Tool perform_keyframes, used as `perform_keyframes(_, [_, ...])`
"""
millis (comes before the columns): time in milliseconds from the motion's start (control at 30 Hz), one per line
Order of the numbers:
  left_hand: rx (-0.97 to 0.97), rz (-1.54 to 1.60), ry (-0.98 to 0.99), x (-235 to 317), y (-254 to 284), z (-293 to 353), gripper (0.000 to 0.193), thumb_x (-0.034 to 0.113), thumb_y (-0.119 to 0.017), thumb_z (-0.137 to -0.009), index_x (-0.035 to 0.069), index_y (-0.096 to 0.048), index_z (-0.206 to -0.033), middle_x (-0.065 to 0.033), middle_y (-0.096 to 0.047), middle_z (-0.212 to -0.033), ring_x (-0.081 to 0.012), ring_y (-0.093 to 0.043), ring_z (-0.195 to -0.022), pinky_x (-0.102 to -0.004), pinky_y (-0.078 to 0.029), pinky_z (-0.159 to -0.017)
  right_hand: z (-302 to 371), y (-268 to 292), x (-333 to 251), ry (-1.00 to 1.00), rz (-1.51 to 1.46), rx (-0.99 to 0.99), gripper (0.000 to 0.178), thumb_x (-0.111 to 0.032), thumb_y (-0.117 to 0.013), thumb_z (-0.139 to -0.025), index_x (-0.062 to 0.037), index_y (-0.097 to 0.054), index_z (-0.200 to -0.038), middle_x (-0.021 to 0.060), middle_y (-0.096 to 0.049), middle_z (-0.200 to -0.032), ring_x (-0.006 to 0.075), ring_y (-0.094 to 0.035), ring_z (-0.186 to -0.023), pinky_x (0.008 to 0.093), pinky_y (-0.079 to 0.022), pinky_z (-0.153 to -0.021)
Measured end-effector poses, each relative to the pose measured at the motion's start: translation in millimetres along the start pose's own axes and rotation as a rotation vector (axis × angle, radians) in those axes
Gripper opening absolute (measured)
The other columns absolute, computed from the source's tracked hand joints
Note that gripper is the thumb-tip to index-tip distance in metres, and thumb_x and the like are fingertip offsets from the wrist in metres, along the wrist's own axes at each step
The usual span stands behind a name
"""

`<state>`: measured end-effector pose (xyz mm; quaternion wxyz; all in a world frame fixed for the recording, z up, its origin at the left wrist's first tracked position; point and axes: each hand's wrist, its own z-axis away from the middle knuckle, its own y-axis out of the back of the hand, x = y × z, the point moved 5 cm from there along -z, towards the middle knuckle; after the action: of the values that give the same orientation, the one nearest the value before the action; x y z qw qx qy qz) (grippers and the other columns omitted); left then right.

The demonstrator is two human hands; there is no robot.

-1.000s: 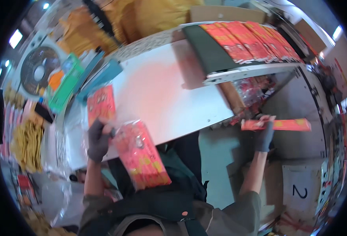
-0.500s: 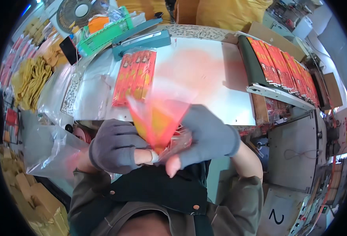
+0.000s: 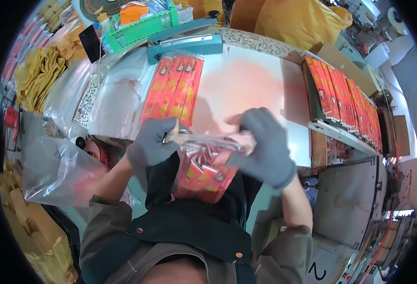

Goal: Bundling long red sticks into plastic sleeves and sealing them using a heat sealer.

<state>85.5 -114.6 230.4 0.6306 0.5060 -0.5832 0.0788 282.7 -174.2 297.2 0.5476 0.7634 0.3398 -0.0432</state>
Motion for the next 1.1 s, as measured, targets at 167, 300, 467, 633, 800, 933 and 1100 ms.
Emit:
perform_keyframes(167, [0.022, 0.109, -0.149, 17.5, 12.7, -5.9, 0.024, 0.012, -0.076, -0.068, 0.006, -0.053, -0.072, -0.0121, -0.052, -0.068, -0.0171, -0.054, -0.057, -0.0268, -0.041, -0.051, -7.3, -80.8, 10.7, 0.105, -0.103, -0.356, 0.045, -0.042, -0.063, -0.078, -0.0022, -0.055, -0.097, 0.0156, -0.055, -0.075, 0.0330, -0.057, -0.069, 0.0377, -0.046, -0.061])
perform_keyframes(300, [0.194, 0.477, -0.086, -24.6, 35.5, -12.2, 0.043, 0.018, -0.079, -0.068, 0.004, -0.062, -0.106, -0.0094, -0.052, -0.121, -0.0127, -0.060, -0.087, -0.0244, -0.048, -0.077, -46.6, -87.2, 18.2, 0.281, 0.011, -0.225, 0.026, -0.031, -0.058, -0.082, -0.0058, -0.053, -0.088, 0.0136, -0.053, -0.068, 0.0340, -0.054, -0.058, 0.0393, -0.043, -0.053])
perform_keyframes(467, [0.105, 0.367, 0.081, -74.3, 10.8, -39.0, 0.049, 0.021, -0.076, -0.072, 0.002, -0.057, -0.113, -0.0098, -0.058, -0.113, -0.0138, -0.057, -0.096, -0.0294, -0.046, -0.084, -159.1, -83.6, 67.6, 0.029, -0.400, 0.056, 0.027, -0.022, -0.063, -0.080, -0.0033, -0.048, -0.068, 0.0084, -0.035, -0.054, 0.0158, -0.042, -0.049, 0.0315, -0.034, -0.048])
perform_keyframes(633, [0.019, 0.973, 0.538, -144.4, 8.0, -103.2, 0.049, 0.024, -0.072, -0.076, -0.001, -0.056, -0.115, -0.0079, -0.061, -0.107, -0.0153, -0.058, -0.099, -0.0294, -0.045, -0.088, -249.5, -116.1, 265.2, -0.347, 0.001, 0.384, 0.101, -0.046, -0.079, -0.060, -0.0025, -0.030, -0.136, 0.0174, -0.062, -0.103, 0.0276, -0.062, -0.093, 0.0322, -0.047, -0.081])
perform_keyframes(800, [0.003, 1.013, 0.575, -198.4, 41.1, -166.7, 0.053, 0.031, -0.070, -0.076, 0.000, -0.055, -0.117, -0.0099, -0.060, -0.111, -0.0164, -0.058, -0.101, -0.0292, -0.044, -0.091, -346.3, -73.8, 215.6, -0.102, -0.144, 0.449, 0.093, -0.055, -0.072, -0.062, -0.0070, -0.038, -0.134, 0.0205, -0.063, -0.102, 0.0311, -0.061, -0.097, 0.0368, -0.046, -0.083])
perform_keyframes(933, [0.174, 1.120, 0.629, -239.9, 56.0, -188.9, 0.051, 0.031, -0.069, -0.078, 0.002, -0.055, -0.117, -0.0076, -0.061, -0.109, -0.0157, -0.059, -0.098, -0.0293, -0.047, -0.085, -355.1, -88.9, 229.3, -0.102, -0.191, 0.337, 0.049, -0.036, -0.068, -0.079, -0.0036, -0.058, -0.114, 0.0072, -0.065, -0.089, 0.0089, -0.058, -0.081, 0.0252, -0.046, -0.072])
perform_keyframes(1100, [0.433, 0.994, 0.327, -246.8, 68.4, -191.4, 0.042, 0.027, -0.069, -0.077, 0.001, -0.061, -0.109, -0.0060, -0.065, -0.097, -0.0139, -0.060, -0.093, -0.0303, -0.049, -0.080, -324.9, -145.8, 284.6, -0.126, 0.167, 0.296, 0.029, -0.032, -0.060, -0.083, -0.0035, -0.061, -0.087, 0.0127, -0.056, -0.078, 0.0265, -0.056, -0.069, 0.0339, -0.044, -0.064])
